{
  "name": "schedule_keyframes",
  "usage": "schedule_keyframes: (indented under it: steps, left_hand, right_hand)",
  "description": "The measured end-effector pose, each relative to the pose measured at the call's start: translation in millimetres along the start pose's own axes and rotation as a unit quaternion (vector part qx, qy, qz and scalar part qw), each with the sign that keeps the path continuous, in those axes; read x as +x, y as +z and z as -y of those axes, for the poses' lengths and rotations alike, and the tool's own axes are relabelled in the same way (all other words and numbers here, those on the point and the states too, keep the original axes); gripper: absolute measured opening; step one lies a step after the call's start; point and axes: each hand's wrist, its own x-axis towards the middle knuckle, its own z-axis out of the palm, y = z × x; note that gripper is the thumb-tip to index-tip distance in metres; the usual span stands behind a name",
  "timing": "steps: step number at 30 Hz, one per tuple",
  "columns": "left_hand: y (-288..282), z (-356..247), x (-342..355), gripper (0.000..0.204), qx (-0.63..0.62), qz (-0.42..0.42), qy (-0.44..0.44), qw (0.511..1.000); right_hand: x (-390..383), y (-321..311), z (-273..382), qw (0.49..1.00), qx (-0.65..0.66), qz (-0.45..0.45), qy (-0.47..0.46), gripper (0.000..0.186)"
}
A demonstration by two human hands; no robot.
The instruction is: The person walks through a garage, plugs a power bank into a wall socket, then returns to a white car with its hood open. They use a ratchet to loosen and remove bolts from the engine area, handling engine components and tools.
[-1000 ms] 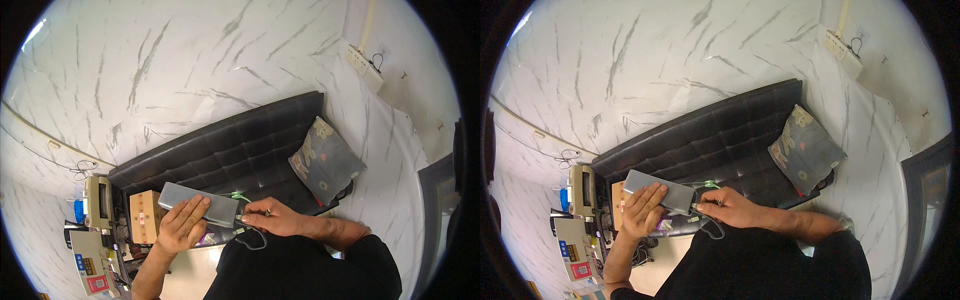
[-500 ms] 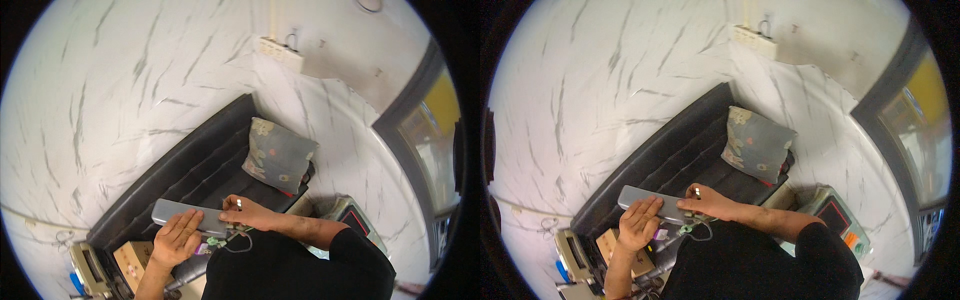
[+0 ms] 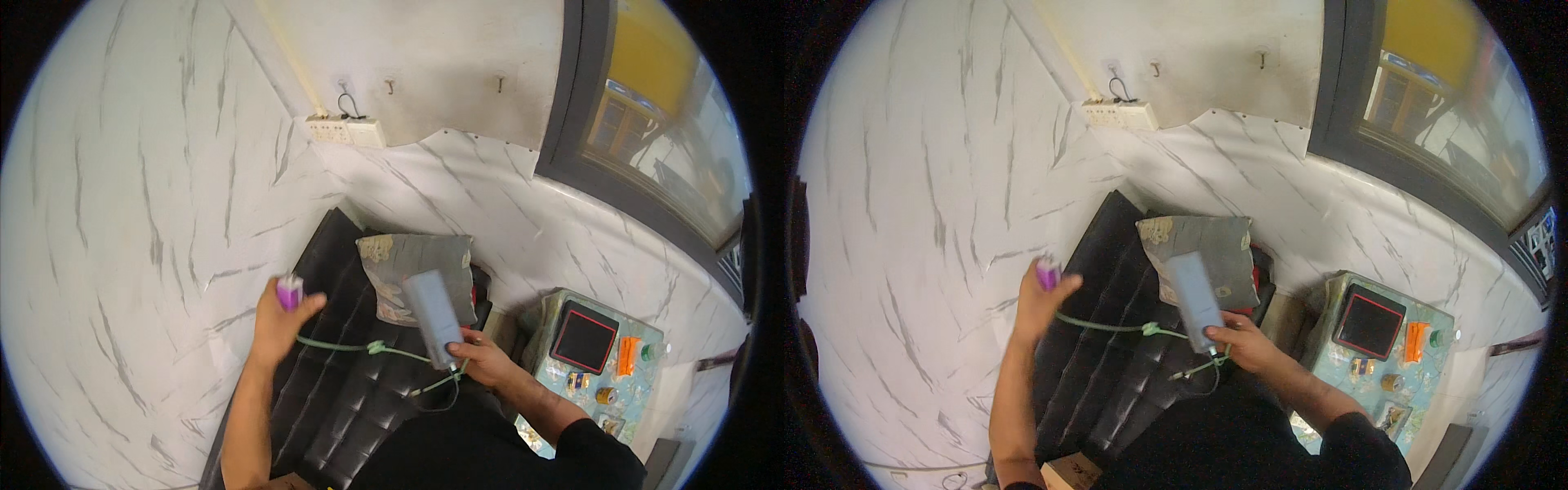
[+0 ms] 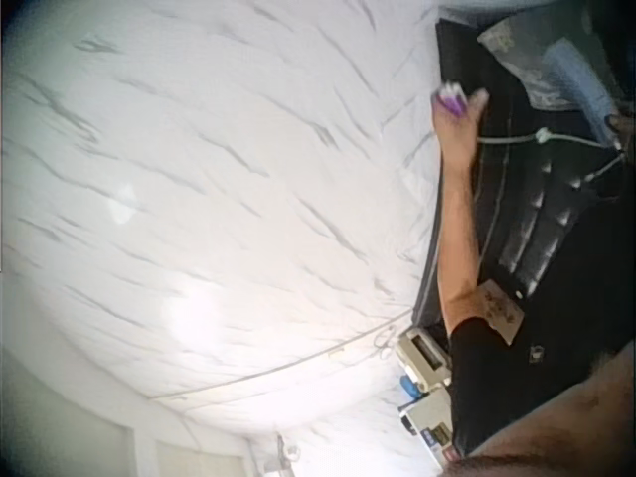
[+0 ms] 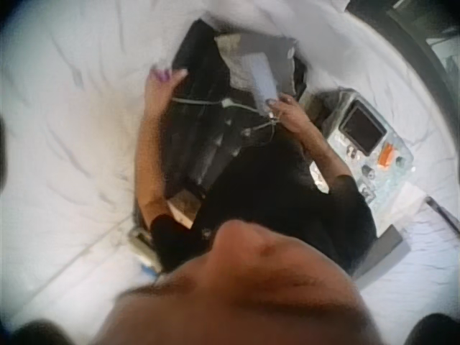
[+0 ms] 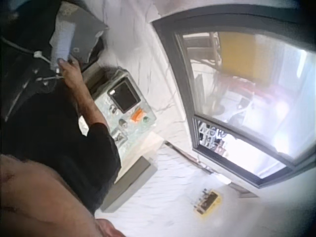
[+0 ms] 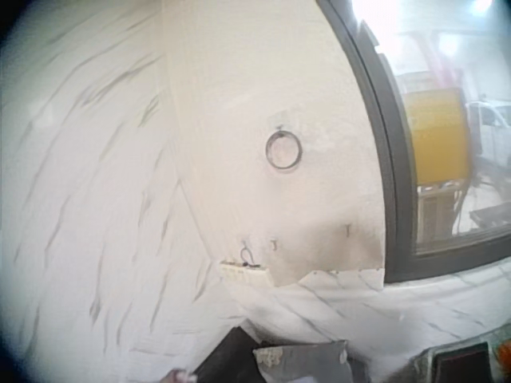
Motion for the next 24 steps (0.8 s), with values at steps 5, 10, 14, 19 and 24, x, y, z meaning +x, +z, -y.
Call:
schedule_keyframes:
  steps: [5,10,14,19,24]
  left_hand:
    - [52.7,47.4,191.1,0.042,-0.168,0.031,-0.070,0.983]
    - [95.4,71.7,330.7,0.039,0.074,-0.081,0.044,0.993]
    - [134.5,56.6,366.7,0.042,0.078,-0.112,0.014,0.991]
    - [139.0,68.0,384.6,0.050,-0.080,-0.080,-0.088,0.990]
    - [134.1,86.8,394.4,0.049,0.067,-0.141,-0.013,0.988]
  right_hand:
    - [6.6,-46.2,11.6,0.992,0.038,-0.102,-0.065,0.054]
    - [29.5,-72.1,9.0,0.992,0.051,-0.113,-0.022,0.071]
    - [50.7,-84.9,15.4,0.986,0.072,-0.153,-0.009,0.053]
    - [86.0,-105.7,16.6,0.985,0.097,-0.128,0.065,0.074]
    - [112.2,-109.8,19.2,0.988,0.072,-0.125,0.061,0.075]
